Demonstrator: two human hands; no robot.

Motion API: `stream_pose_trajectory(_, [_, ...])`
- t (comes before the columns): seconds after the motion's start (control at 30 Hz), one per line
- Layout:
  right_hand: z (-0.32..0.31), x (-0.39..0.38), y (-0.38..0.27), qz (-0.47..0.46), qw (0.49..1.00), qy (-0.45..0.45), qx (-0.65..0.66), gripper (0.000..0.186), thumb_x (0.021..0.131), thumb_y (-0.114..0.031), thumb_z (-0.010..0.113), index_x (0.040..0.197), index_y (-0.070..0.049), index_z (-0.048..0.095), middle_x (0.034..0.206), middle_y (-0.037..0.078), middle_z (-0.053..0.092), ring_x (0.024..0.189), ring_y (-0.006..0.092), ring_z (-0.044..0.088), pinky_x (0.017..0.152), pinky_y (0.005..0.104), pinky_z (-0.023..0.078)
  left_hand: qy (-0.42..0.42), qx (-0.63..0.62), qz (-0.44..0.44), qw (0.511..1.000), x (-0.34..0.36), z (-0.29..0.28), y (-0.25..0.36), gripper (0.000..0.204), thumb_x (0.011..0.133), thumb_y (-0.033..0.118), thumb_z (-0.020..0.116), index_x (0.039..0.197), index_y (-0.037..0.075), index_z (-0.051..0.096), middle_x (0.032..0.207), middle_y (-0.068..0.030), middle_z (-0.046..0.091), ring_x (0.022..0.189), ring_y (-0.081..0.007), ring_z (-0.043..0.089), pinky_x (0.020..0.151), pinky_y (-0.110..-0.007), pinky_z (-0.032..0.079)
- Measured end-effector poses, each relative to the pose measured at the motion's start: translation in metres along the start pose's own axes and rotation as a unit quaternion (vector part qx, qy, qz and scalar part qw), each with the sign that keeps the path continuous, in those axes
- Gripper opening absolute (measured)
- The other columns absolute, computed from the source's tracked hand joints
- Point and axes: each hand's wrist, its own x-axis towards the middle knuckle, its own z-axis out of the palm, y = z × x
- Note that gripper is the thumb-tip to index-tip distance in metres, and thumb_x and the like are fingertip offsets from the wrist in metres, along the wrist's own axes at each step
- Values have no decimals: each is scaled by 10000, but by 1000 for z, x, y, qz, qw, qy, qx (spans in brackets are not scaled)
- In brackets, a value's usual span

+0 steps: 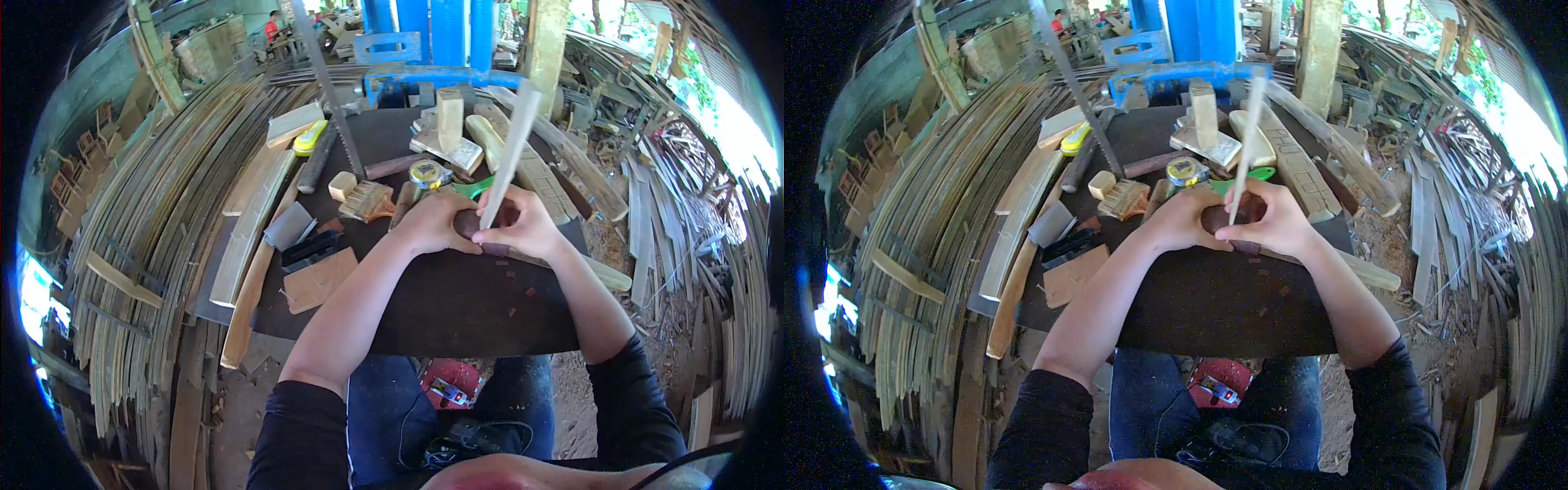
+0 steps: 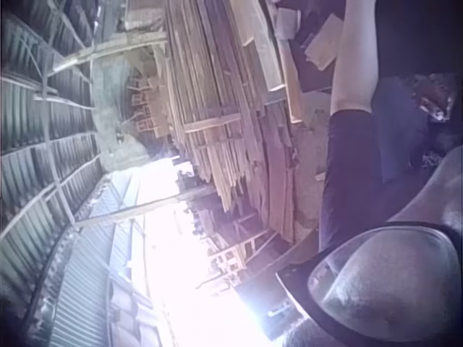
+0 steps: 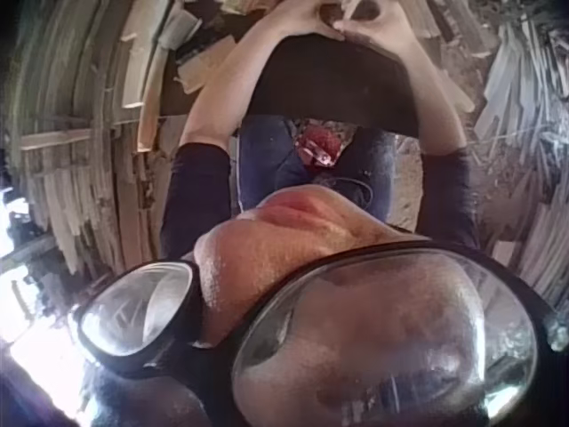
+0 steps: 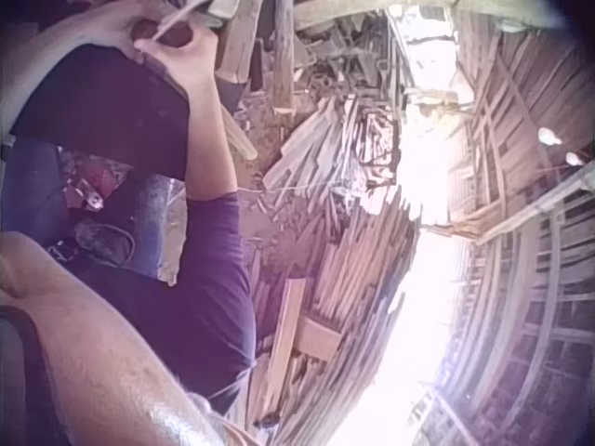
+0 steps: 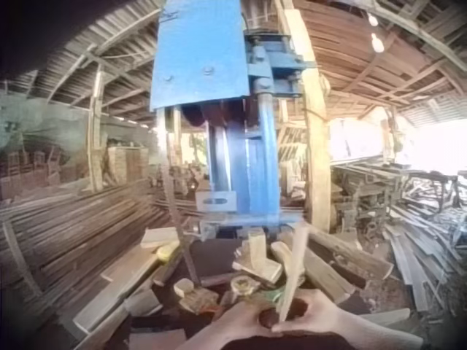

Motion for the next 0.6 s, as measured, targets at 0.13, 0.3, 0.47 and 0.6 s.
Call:
stream_pose_trajectory(0.13, [2,3,-1,-17,996,79,-49,550,760,-293,993,1162,-49,709,1042,46,750,971,115,689,900,321,566,-2,13,-7,1000,4,-6,3,698,650,356,983,1240,61,754,1182,-198,742,1161,-369,688,1051,-445,519])
stream_pose_trajectory(0.3, [1,3,9,-37,999,27,2,606,724,-355,1005,1148,-35,713,939,65,760,880,141,700,822,332,562,-5,-42,-6,999,5,0,1,661,651,327,988,1208,51,764,1166,-178,741,1139,-350,697,1029,-435,528])
stream_pose_trajectory(0.47, [-3,1,8,-42,995,77,-44,430,781,-236,973,1056,-53,697,986,30,710,934,100,651,874,303,529,-3,31,-23,999,9,-3,15,638,653,292,994,1190,33,765,1135,-175,748,1061,-335,720,972,-419,549])
stream_pose_trajectory(0.6, [-1,2,1,-62,997,34,-42,435,770,-268,966,1033,-59,690,973,66,730,950,146,684,925,348,539,1,-34,0,999,7,-3,7,656,651,285,998,1202,28,755,1099,-177,750,1037,-315,729,947,-410,558])
